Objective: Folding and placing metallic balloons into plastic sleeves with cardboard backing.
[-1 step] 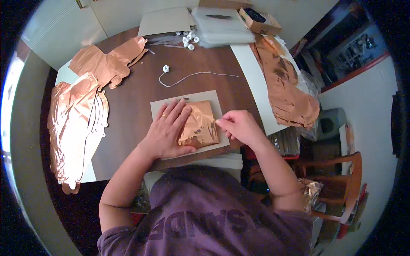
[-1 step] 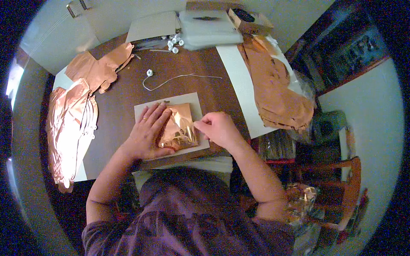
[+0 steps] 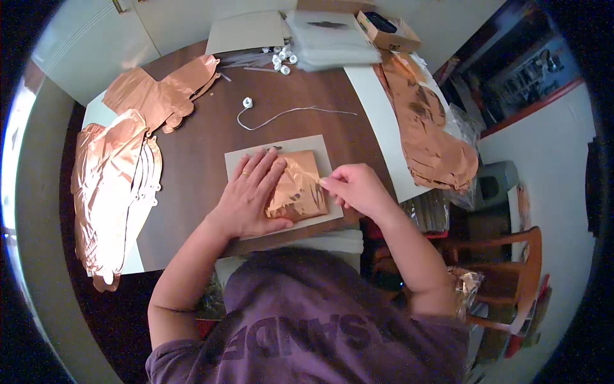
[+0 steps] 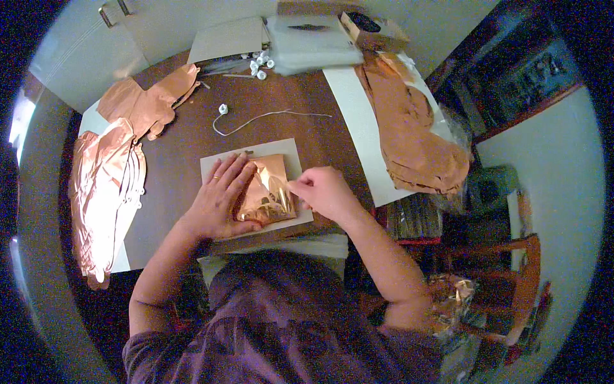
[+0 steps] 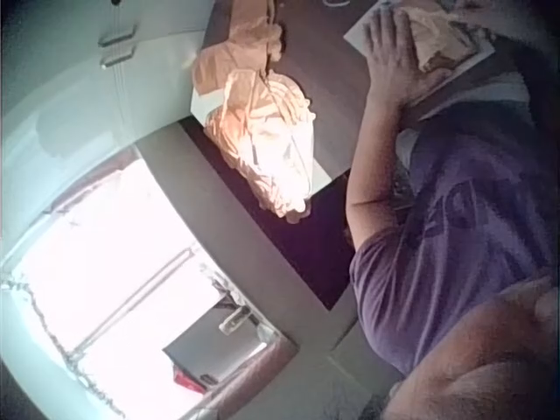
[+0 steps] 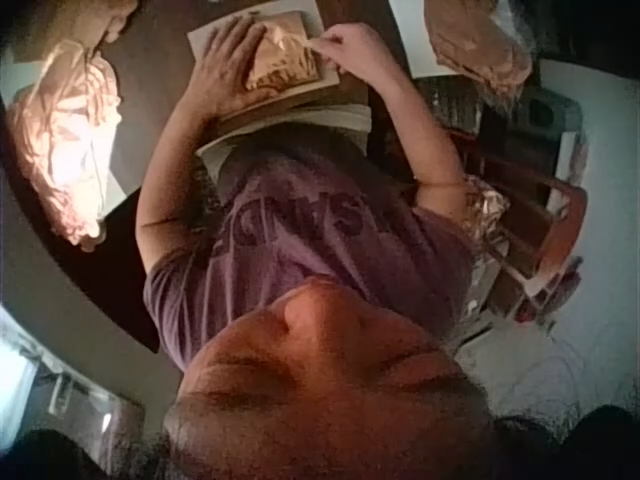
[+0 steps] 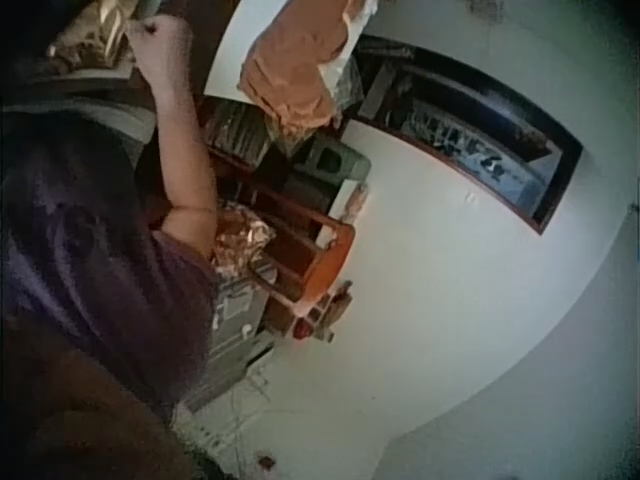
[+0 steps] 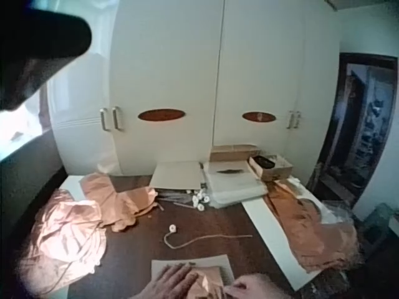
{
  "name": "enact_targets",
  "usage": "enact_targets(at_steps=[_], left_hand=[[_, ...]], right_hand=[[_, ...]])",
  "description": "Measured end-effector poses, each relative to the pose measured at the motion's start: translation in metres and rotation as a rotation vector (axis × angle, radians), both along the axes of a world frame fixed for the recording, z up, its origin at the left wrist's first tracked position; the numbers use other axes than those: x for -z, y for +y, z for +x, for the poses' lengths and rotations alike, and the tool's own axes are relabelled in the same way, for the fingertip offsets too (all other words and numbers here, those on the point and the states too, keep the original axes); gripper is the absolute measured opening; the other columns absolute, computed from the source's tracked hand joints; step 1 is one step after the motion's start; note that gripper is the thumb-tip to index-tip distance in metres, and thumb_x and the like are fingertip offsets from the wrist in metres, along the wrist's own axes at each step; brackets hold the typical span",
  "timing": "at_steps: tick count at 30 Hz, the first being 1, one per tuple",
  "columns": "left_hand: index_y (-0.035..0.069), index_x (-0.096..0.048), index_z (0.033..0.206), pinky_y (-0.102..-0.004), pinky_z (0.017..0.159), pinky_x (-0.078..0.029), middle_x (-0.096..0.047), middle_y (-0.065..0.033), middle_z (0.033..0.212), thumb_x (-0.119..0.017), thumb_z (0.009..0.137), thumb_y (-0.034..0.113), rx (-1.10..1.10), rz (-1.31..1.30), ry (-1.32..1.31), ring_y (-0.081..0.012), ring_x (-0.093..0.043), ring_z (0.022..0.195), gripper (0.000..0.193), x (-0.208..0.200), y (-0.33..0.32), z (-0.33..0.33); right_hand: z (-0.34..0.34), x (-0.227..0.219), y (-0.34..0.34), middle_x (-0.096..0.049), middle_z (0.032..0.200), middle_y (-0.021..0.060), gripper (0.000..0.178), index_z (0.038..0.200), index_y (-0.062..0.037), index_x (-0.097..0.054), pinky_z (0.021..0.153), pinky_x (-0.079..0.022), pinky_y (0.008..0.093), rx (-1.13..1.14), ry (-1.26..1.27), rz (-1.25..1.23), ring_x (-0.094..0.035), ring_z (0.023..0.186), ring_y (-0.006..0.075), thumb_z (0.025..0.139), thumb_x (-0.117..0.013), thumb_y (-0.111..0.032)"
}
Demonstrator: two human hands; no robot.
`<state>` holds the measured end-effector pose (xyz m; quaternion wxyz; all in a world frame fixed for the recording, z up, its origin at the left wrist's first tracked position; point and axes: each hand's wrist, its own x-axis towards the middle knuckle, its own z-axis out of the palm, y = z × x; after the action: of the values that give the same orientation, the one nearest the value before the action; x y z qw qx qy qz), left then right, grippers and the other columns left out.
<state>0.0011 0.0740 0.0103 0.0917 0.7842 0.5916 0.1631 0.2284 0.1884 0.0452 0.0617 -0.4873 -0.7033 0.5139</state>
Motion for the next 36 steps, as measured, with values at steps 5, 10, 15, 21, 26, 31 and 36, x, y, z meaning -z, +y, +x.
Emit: enact_targets(at_steps=[5, 10, 15, 21, 26, 31, 36], left_hand=[[0.004, -0.027, 0.148, -0.0514, 0.116, -0.013, -0.027, -0.0215, 0.152, -0.069, 0.066, 0.064, 0.005, -0.018, 0.003, -0.0391, -0.021, 0.142, 0.110, -0.003, 0.000, 0.001], [0.004, -0.026, 0.148, -0.0514, 0.117, -0.012, -0.026, -0.0202, 0.153, -0.070, 0.065, 0.065, 0.012, -0.017, 0.016, -0.0380, -0.021, 0.142, 0.113, 0.000, 0.001, 0.000], [0.005, -0.026, 0.148, -0.0514, 0.117, -0.012, -0.025, -0.0196, 0.153, -0.071, 0.064, 0.065, 0.014, -0.047, 0.011, -0.0376, -0.020, 0.143, 0.113, -0.004, 0.002, 0.001], [0.005, -0.028, 0.147, -0.0522, 0.116, -0.012, -0.026, -0.0195, 0.153, -0.068, 0.067, 0.067, -0.004, -0.057, 0.044, -0.0378, -0.021, 0.143, 0.109, -0.008, 0.003, 0.006], [-0.001, -0.033, 0.143, -0.0524, 0.115, -0.015, -0.036, -0.0215, 0.146, -0.059, 0.077, 0.066, -0.079, 0.048, 0.083, -0.0389, -0.027, 0.139, 0.098, 0.009, 0.002, 0.013], [-0.002, -0.034, 0.142, -0.0538, 0.112, -0.019, -0.038, -0.0212, 0.145, -0.057, 0.080, 0.064, -0.105, 0.152, 0.073, -0.0385, -0.031, 0.137, 0.093, 0.016, 0.001, 0.018], [-0.001, -0.032, 0.143, -0.0539, 0.113, -0.019, -0.036, -0.0208, 0.146, -0.056, 0.079, 0.064, -0.123, 0.127, 0.085, -0.0384, -0.030, 0.137, 0.094, 0.015, 0.000, 0.020]], right_hand=[[-0.019, 0.001, 0.005, -0.063, 0.064, 0.0029, 0.023, 0.081, 0.0020, -0.067, 0.046, -0.044, 0.0253, -0.081, -0.043, 0.021, -0.056, 0.050, 0.0081, 0.088, -0.067, -0.020], [-0.020, 0.012, 0.016, -0.065, 0.064, 0.0078, 0.025, 0.080, 0.0024, -0.067, 0.047, -0.048, 0.0304, -0.102, 0.022, -0.052, -0.060, 0.049, 0.0137, 0.086, -0.069, -0.022], [-0.021, 0.005, 0.015, -0.059, 0.061, 0.0009, 0.021, 0.081, -0.0007, -0.067, 0.043, -0.037, 0.0244, -0.070, -0.006, -0.153, -0.050, 0.046, 0.0065, 0.087, -0.067, -0.021], [-0.018, 0.015, 0.010, -0.061, 0.062, 0.0031, 0.021, 0.085, 0.0008, -0.068, 0.047, -0.040, 0.0271, -0.056, -0.007, -0.029, -0.051, 0.050, 0.0091, 0.086, -0.066, -0.020], [-0.022, 0.011, 0.003, -0.064, 0.065, 0.0110, 0.020, 0.082, 0.0021, -0.068, 0.057, -0.046, 0.0332, -0.088, -0.029, 0.242, -0.057, 0.059, 0.0133, 0.085, -0.067, -0.018], [-0.019, 0.023, -0.008, -0.066, 0.087, 0.0163, 0.020, 0.098, -0.0025, -0.065, 0.068, -0.050, 0.0415, -0.027, 0.013, 0.428, -0.064, 0.073, 0.0315, 0.082, -0.068, -0.016], [-0.011, 0.024, -0.020, -0.057, 0.116, 0.0179, 0.041, 0.122, -0.0041, -0.054, 0.087, -0.047, 0.0440, -0.004, -0.104, 0.697, -0.057, 0.102, 0.0354, 0.083, -0.065, -0.012]])
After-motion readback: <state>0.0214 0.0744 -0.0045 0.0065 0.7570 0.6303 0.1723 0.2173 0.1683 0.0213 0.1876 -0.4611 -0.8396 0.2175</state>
